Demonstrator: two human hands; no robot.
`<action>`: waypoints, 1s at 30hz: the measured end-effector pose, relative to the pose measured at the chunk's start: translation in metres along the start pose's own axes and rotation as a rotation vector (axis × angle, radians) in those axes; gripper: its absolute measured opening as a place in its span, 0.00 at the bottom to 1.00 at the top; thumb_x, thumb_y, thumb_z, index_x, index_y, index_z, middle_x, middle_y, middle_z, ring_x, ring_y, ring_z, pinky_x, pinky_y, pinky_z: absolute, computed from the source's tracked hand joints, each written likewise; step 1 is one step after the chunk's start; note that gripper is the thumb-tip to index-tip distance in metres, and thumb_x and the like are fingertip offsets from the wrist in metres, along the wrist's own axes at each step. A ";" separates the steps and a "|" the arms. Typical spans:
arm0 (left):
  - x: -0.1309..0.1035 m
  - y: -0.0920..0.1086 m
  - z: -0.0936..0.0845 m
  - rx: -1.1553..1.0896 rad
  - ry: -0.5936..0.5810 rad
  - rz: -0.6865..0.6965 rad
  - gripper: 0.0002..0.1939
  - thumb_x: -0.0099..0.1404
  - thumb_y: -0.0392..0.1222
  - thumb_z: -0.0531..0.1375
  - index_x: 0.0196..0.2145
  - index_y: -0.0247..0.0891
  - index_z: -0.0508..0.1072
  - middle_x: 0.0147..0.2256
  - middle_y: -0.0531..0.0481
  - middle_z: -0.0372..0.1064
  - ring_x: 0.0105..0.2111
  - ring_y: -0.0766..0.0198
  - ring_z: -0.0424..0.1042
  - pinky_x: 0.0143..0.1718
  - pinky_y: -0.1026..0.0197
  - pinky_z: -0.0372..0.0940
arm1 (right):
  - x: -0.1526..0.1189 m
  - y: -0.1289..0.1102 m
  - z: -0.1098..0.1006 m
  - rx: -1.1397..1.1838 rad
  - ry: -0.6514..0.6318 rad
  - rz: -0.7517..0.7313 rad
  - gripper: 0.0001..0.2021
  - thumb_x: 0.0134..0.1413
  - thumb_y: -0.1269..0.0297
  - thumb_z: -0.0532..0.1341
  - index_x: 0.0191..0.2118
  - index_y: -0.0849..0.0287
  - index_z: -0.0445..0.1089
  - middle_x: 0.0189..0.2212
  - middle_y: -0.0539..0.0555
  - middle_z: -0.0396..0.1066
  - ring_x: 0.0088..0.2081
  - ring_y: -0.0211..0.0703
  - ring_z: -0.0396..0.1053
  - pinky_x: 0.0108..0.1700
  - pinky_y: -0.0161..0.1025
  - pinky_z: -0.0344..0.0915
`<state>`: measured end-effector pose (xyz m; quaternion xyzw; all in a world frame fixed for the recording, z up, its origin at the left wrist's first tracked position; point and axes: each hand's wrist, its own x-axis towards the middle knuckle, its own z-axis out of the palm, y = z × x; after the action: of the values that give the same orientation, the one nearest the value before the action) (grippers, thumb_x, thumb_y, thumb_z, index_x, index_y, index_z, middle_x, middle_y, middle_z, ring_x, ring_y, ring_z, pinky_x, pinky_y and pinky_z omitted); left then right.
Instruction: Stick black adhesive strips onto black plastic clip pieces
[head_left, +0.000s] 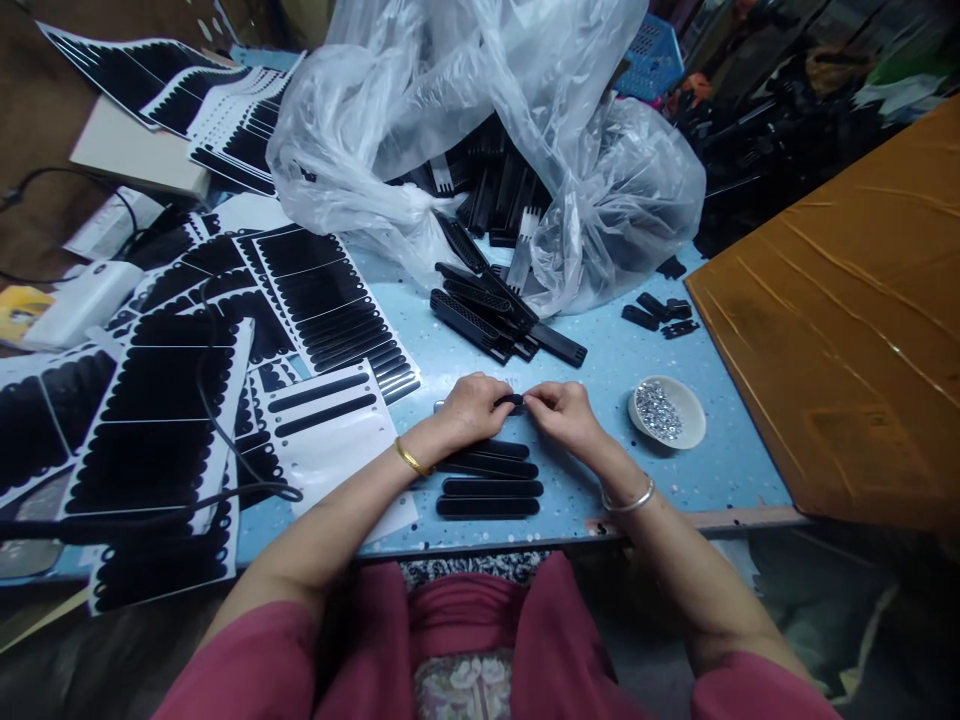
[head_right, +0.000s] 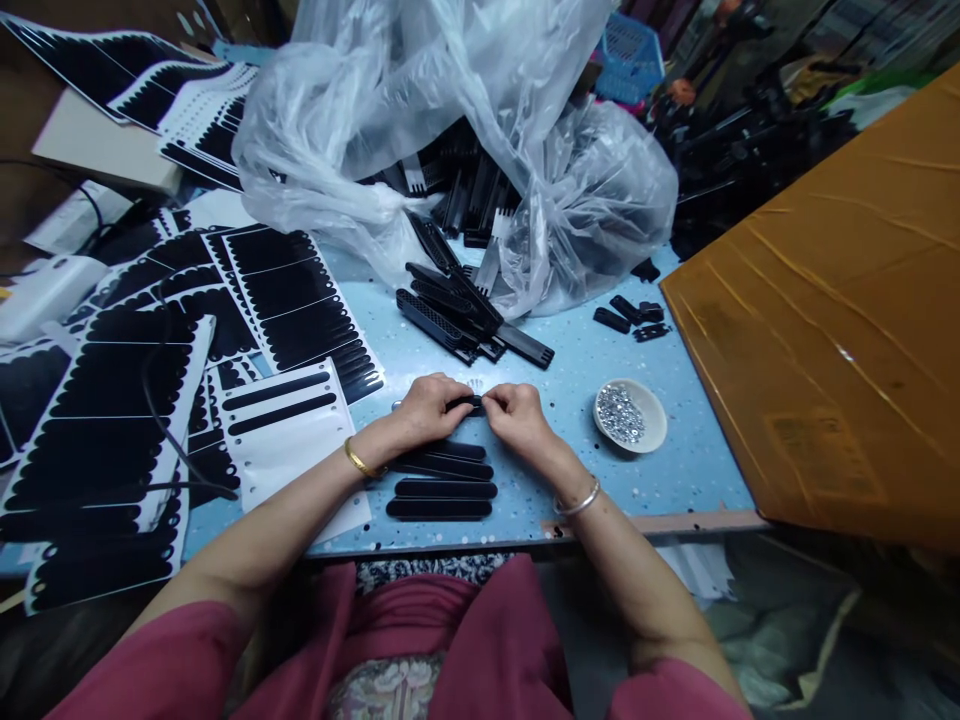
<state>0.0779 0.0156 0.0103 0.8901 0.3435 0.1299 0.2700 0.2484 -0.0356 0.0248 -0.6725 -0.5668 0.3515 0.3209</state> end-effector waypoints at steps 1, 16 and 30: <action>0.000 0.001 -0.001 -0.001 -0.010 -0.003 0.09 0.63 0.38 0.59 0.39 0.37 0.79 0.34 0.46 0.77 0.36 0.56 0.74 0.41 0.57 0.66 | 0.000 -0.001 0.000 0.060 0.003 0.044 0.09 0.43 0.62 0.62 0.21 0.61 0.74 0.16 0.52 0.71 0.20 0.38 0.63 0.23 0.35 0.59; -0.009 0.000 -0.044 0.123 -0.136 -0.010 0.08 0.57 0.35 0.61 0.36 0.37 0.78 0.34 0.45 0.77 0.37 0.55 0.74 0.39 0.58 0.63 | 0.003 -0.002 0.014 0.376 0.072 0.264 0.10 0.34 0.58 0.66 0.18 0.60 0.68 0.13 0.50 0.67 0.15 0.36 0.62 0.17 0.33 0.58; -0.061 -0.031 -0.031 0.071 0.070 0.019 0.11 0.65 0.36 0.55 0.28 0.38 0.76 0.29 0.49 0.75 0.30 0.63 0.73 0.38 0.60 0.61 | -0.009 -0.035 0.008 0.523 0.047 0.161 0.08 0.34 0.62 0.66 0.18 0.60 0.69 0.13 0.49 0.67 0.15 0.34 0.61 0.17 0.32 0.58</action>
<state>0.0035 0.0055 0.0155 0.8972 0.3486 0.1513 0.2248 0.2221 -0.0389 0.0501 -0.6176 -0.3938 0.4948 0.4676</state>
